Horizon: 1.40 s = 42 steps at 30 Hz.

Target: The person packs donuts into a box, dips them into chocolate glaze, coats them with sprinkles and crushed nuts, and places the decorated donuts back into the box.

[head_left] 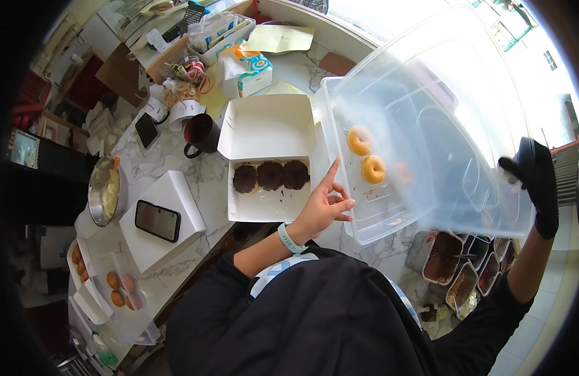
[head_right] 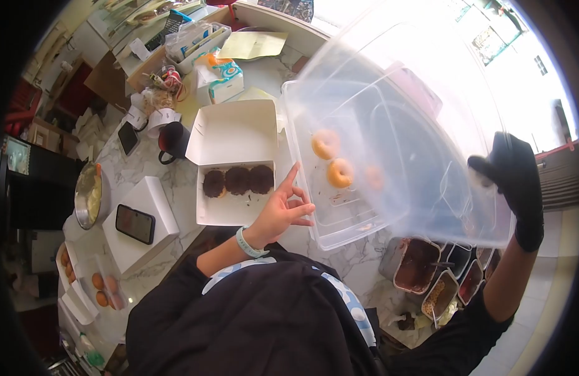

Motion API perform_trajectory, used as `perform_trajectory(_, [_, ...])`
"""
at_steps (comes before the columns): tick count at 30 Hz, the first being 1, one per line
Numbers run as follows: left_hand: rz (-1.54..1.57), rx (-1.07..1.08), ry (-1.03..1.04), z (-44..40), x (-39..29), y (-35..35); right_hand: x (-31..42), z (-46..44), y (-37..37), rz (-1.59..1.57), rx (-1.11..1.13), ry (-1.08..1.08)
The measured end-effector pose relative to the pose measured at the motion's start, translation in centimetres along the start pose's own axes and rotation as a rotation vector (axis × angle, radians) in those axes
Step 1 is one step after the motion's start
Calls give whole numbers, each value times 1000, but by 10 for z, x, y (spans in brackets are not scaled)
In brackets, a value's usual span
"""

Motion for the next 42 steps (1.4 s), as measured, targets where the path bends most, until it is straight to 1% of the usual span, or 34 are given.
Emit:
perform_trajectory(2, [4,5,-1,0,2,0,-5,-7,-6,55,-130,-225])
perform_trajectory(4, [7,9,-2,-2,0,0,4,-4,2,162,-100,-394])
perform_trajectory(6, [8,9,-18,-1,0,0,0,6,9,-10,41,25])
perform_trajectory(7, [14,-2,-18,-1,2,-1,2,8,11,-137,48,-39])
perform_trajectory(10, [15,-8,-12,-4,4,-2,-15,1,3,-82,29,150])
perform_trajectory(11, [10,2,-5,-3,0,-1,7,-3,-4,33,-51,-157])
perform_trajectory(12, [4,14,3,-3,-2,1,0,-5,-5,-64,-120,-134])
perform_trajectory(13, [9,12,-2,-3,-2,1,15,-1,1,161,-141,-390])
perform_trajectory(15, [19,9,-5,-4,-2,1,19,6,4,-86,-65,-103])
perform_trajectory(16, [22,-6,-11,-6,0,0,25,11,7,-51,-11,-119])
perform_trajectory(18, [19,-34,-38,-7,7,-4,5,11,18,-246,116,154])
perform_trajectory(19, [24,-22,-32,-5,2,-1,-3,9,16,-259,80,182])
perform_trajectory(20, [25,-13,-26,-7,1,0,4,0,8,-57,28,-80])
perform_trajectory(22, [36,-7,-18,-6,3,0,45,17,14,528,-187,-703])
perform_trajectory(23, [26,-9,-20,-6,2,0,43,17,18,533,-186,-696])
perform_trajectory(25, [10,-6,-28,-5,2,1,48,26,20,414,-93,-682])
perform_trajectory(26, [4,-11,-34,-5,2,1,29,13,21,173,65,-361])
perform_trajectory(27, [13,-13,-35,-7,4,0,7,10,21,-35,129,-21])
perform_trajectory(30, [16,-20,-39,-9,8,-3,3,5,9,7,57,-141])
perform_trajectory(32, [0,-20,-33,-6,2,-1,28,11,8,420,-152,-501])
perform_trajectory(33, [-2,-19,-38,-6,2,0,31,18,16,471,-188,-662])
perform_trajectory(35, [-8,-20,-41,-7,1,0,37,28,23,470,-165,-789])
perform_trajectory(37, [10,-41,-53,-8,6,-4,37,32,25,361,-40,-717])
perform_trajectory(39, [9,-39,-60,-7,8,-4,38,36,23,618,-94,-909])
perform_trajectory(40, [2,-26,-56,-7,7,-2,18,7,10,392,3,-465])
perform_trajectory(41, [-6,-12,-52,-6,6,0,-11,-4,-3,203,-14,-29])
perform_trajectory(42, [-12,-14,-56,-5,6,1,-4,-2,-9,156,-148,-128])
Point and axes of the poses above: each hand's wrist, its own z-axis away from the middle knuckle, its own y-axis out of the palm, x = y × z, the point moved 10 cm from there along -z, towards the middle knuckle, and after that the axes turned 12 degrees about -z, right-handed, at the moved point
